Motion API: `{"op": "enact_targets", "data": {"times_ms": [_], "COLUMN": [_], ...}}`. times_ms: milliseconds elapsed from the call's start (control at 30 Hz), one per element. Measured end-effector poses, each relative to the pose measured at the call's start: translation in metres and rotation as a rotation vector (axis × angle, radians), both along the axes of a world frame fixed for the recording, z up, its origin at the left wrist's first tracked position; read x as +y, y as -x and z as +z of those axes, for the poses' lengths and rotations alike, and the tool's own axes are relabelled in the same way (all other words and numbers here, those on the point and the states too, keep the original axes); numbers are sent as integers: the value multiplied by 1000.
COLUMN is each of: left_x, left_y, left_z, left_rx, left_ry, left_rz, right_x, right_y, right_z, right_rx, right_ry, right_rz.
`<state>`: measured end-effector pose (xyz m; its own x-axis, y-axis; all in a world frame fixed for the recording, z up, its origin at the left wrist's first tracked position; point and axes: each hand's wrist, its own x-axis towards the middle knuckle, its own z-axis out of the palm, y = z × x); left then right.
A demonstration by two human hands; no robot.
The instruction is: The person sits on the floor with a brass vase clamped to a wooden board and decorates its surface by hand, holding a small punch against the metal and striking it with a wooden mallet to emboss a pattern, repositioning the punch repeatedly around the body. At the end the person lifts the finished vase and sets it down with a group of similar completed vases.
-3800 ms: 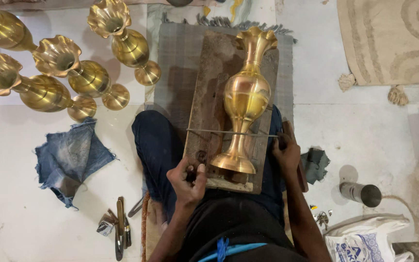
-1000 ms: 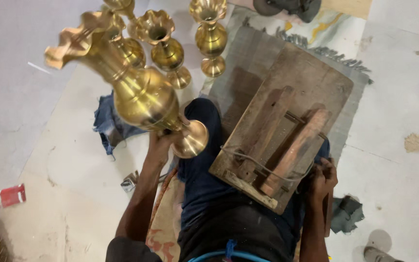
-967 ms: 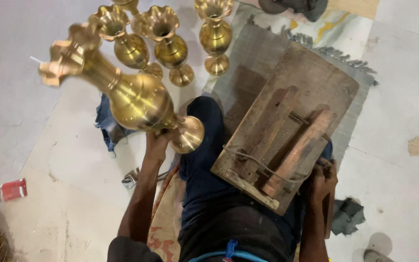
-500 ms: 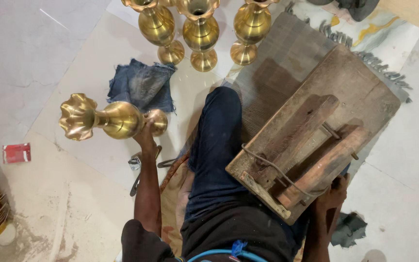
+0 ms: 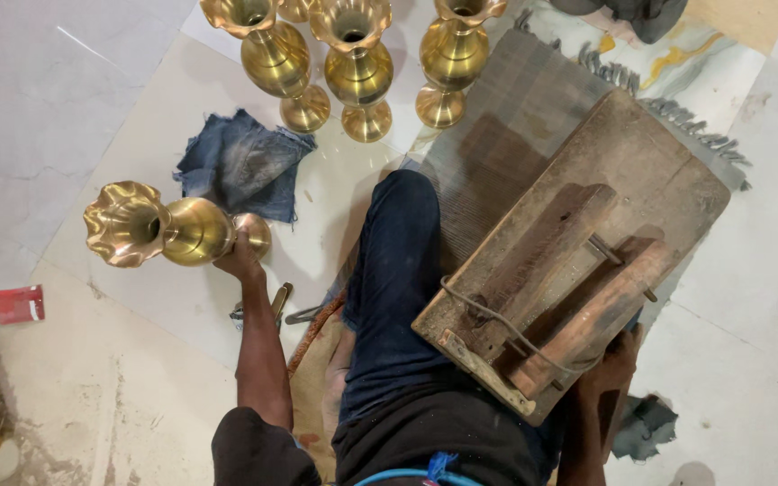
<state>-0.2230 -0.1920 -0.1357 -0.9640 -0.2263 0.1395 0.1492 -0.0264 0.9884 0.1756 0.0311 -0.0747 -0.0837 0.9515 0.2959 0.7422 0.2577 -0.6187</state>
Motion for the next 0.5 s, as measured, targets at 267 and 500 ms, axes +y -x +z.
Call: {"op": "enact_targets", "data": {"times_ms": [267,500], "left_x": [53,144], "left_y": [-54,-41], "left_z": [2,61], "left_rx": [-334,-83], "left_ry": [123,164], "left_rz": [280,-378], "right_x": [1,2], "right_y": [-4,-10], "right_z": [12,19], "right_rx": [266,196], "right_ry": [24,-100], "right_rz": [208,201]}}
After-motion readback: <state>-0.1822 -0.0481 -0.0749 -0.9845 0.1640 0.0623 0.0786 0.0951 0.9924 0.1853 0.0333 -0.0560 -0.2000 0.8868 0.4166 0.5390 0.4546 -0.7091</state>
